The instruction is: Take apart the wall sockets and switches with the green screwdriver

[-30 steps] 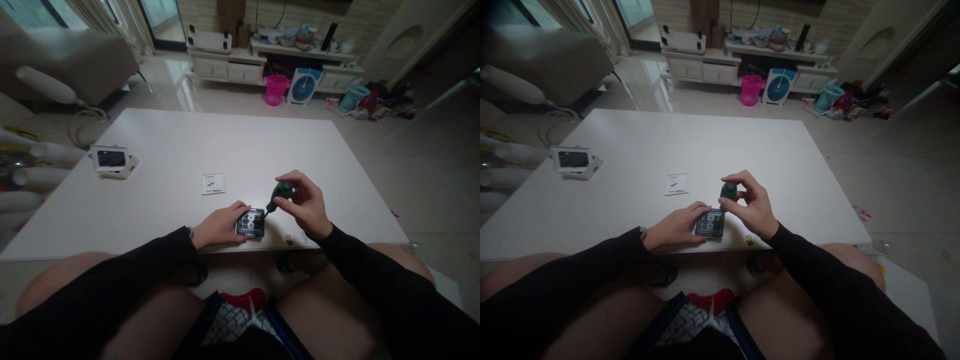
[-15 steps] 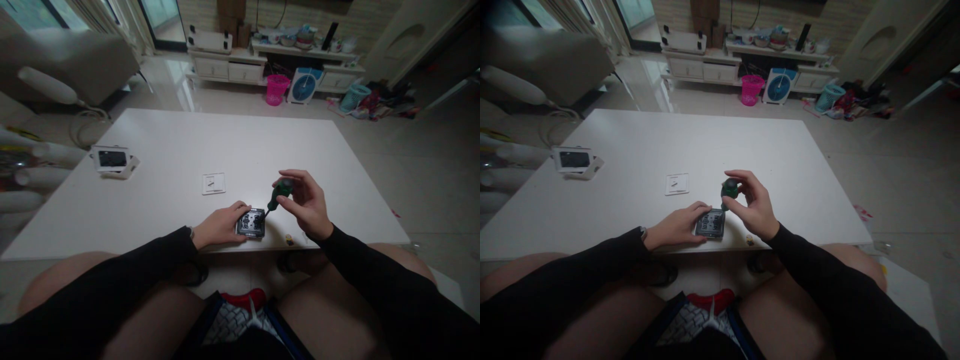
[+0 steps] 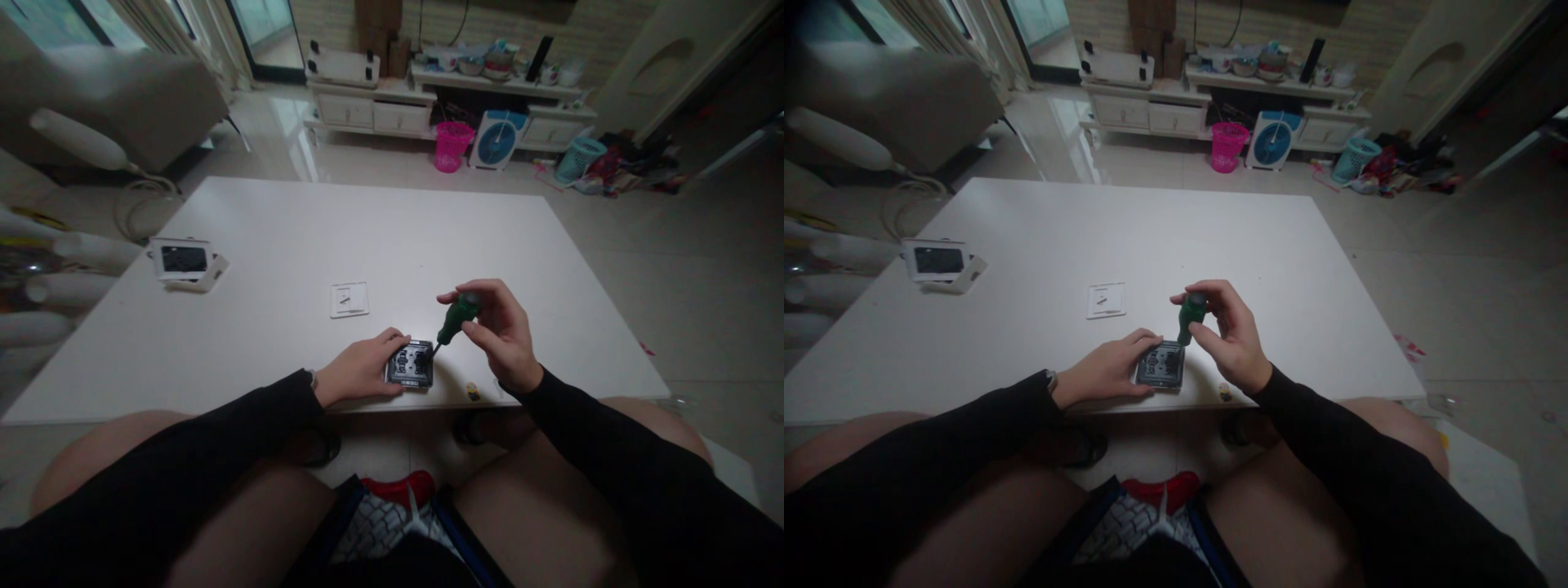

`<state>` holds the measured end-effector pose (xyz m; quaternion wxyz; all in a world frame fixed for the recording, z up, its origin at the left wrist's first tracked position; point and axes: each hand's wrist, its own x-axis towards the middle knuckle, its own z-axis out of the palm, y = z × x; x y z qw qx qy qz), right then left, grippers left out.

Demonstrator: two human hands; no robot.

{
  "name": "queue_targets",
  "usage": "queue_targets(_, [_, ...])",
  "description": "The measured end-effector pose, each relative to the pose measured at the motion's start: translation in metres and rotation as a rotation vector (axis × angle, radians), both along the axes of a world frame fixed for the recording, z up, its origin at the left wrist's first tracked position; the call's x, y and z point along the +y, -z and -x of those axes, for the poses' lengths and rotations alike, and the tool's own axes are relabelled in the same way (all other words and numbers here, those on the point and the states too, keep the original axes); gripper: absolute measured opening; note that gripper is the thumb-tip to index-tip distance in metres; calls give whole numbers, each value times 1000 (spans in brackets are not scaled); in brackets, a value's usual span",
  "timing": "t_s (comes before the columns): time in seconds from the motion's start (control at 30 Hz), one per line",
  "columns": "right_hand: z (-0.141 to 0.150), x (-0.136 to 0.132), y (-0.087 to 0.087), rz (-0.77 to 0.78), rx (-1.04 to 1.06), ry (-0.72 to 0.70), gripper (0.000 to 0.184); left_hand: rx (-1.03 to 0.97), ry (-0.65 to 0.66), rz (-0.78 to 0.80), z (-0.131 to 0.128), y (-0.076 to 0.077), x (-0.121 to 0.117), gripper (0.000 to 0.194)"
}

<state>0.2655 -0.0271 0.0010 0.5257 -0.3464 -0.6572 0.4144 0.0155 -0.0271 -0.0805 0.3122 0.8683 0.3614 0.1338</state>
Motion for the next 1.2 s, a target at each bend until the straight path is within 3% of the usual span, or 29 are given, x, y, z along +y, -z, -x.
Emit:
queue_targets(0.17, [-1,3,3,-83,-117,103,41,5,-5,15,-1,-2,0,78])
queue_targets(0.4, [-3,1,3,-39,-12,-47,39,9,-2,7,-1,-1,0,80])
queue_targets(0.53, [-2,1,2,-81,-99,48,43,13,-4,9,-1,-3,0,78])
queue_targets(0.7, [-1,1,3,-23,-91,37,67,5,-3,22,-2,-4,0,76])
queue_targets(0.87, [-1,0,4,24,-25,-73,42,8,-8,9,-2,-4,0,79])
queue_targets(1.03, [-1,1,4,-45,-122,41,49,-7,2,24,-2,-5,0,75])
queue_targets(1.2, [-2,-1,3,33,-57,-67,45,-11,-4,8,-2,-4,0,80])
